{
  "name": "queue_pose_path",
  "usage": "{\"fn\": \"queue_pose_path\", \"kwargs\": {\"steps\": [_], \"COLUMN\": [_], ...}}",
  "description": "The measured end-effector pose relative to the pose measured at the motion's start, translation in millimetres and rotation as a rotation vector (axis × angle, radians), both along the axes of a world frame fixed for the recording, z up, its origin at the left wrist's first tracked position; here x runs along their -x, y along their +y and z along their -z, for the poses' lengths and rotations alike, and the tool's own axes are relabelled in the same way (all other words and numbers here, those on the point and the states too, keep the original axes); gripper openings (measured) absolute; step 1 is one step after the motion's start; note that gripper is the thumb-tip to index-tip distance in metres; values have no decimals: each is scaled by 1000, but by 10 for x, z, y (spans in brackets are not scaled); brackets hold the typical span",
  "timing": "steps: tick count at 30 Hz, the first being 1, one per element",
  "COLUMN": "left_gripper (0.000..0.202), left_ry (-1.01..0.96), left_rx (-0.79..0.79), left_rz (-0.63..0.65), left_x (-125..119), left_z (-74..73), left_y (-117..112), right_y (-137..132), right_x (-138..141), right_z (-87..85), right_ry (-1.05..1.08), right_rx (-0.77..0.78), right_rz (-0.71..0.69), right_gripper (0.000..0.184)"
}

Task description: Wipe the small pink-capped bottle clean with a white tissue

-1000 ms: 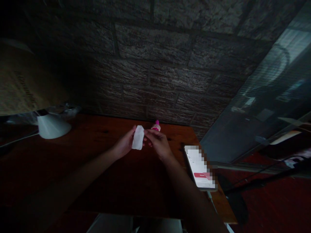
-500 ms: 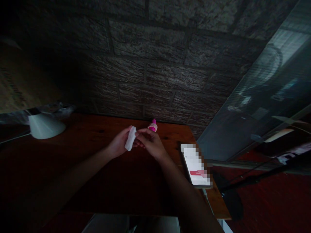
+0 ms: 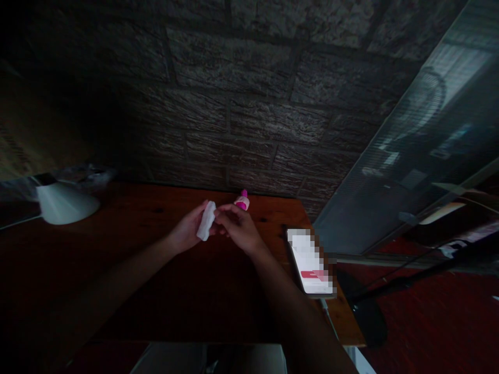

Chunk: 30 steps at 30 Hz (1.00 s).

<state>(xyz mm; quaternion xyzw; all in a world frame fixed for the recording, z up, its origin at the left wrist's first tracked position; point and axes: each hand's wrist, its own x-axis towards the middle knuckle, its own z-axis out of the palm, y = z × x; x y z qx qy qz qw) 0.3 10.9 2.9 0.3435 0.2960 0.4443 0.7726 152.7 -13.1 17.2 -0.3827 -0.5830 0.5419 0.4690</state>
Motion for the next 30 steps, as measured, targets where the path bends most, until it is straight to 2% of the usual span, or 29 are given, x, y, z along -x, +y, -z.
{"fn": "queue_pose_path", "kwargs": {"steps": [7,14,20,30], "left_gripper": [37,34,39,41], "left_ry": [17,-4,-27,-19], "left_rx": [-12,-39,-15,64], "left_rz": [16,22,61,133], "left_x": [-5,2,20,33], "left_z": [-40,-51,-38,-125], "left_y": [-20,-27,-18,-80], "right_y": [-13,-17,0,-2], "right_x": [9,10,13,23], "right_z": [-6,-13,-5,30], "right_ry": [6,23,24,5], "right_rx": [23,31,24,24], "right_rz": [38,61,95,83], "right_gripper": [32,31,31,32]}}
